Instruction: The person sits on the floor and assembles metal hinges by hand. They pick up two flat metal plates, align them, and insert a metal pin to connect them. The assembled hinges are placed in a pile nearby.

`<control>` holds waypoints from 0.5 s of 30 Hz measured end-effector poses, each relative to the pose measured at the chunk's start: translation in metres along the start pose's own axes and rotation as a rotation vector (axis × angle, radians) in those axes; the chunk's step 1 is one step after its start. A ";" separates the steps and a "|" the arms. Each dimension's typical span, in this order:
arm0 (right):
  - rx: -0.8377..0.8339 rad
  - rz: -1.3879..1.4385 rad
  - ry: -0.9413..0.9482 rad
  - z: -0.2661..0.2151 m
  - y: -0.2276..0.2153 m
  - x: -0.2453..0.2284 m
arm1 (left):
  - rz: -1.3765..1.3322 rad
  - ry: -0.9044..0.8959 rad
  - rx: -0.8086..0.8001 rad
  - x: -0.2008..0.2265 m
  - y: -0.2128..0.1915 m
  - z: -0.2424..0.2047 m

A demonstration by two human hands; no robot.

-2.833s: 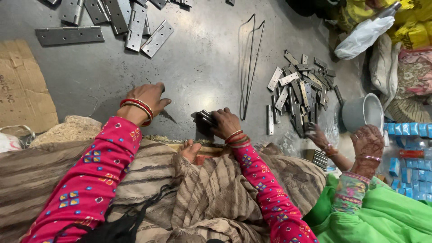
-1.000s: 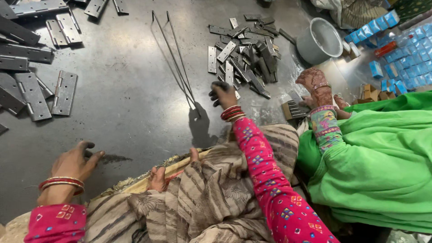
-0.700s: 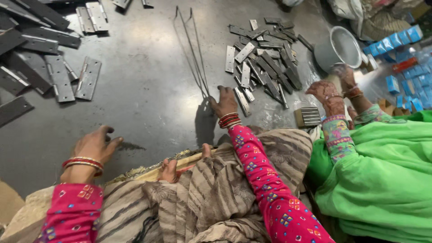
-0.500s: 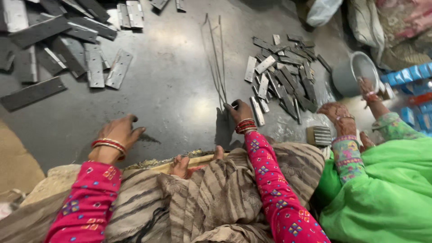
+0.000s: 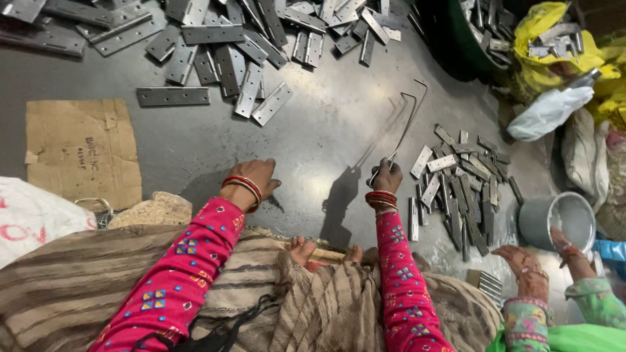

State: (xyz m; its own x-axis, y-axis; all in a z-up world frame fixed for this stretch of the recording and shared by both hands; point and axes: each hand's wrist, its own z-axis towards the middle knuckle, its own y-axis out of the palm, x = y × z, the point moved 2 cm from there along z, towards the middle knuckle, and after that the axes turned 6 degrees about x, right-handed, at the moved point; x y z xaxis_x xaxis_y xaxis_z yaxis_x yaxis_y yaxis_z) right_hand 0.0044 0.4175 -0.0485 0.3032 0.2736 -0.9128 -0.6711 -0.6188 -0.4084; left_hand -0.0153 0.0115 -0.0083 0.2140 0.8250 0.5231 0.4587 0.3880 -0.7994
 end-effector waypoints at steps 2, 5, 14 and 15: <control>-0.031 0.022 -0.050 -0.019 0.029 -0.033 | -0.023 -0.004 0.017 0.001 -0.002 0.001; -0.174 -0.031 -0.368 -0.050 0.077 -0.077 | -0.053 -0.007 0.035 0.000 -0.001 0.001; -0.305 -0.563 -1.234 -0.033 0.336 -0.199 | -0.098 0.001 0.035 -0.001 0.004 0.009; -0.320 -0.620 -1.289 -0.032 0.370 -0.213 | -0.098 -0.004 0.017 0.000 0.003 0.010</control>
State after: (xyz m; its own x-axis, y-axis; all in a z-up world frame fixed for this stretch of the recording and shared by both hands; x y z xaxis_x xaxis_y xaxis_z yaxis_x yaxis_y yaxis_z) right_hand -0.2870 0.1061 -0.0049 -0.4365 0.8990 -0.0369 -0.4335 -0.2460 -0.8669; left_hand -0.0229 0.0168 -0.0142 0.1648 0.7843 0.5981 0.4626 0.4741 -0.7491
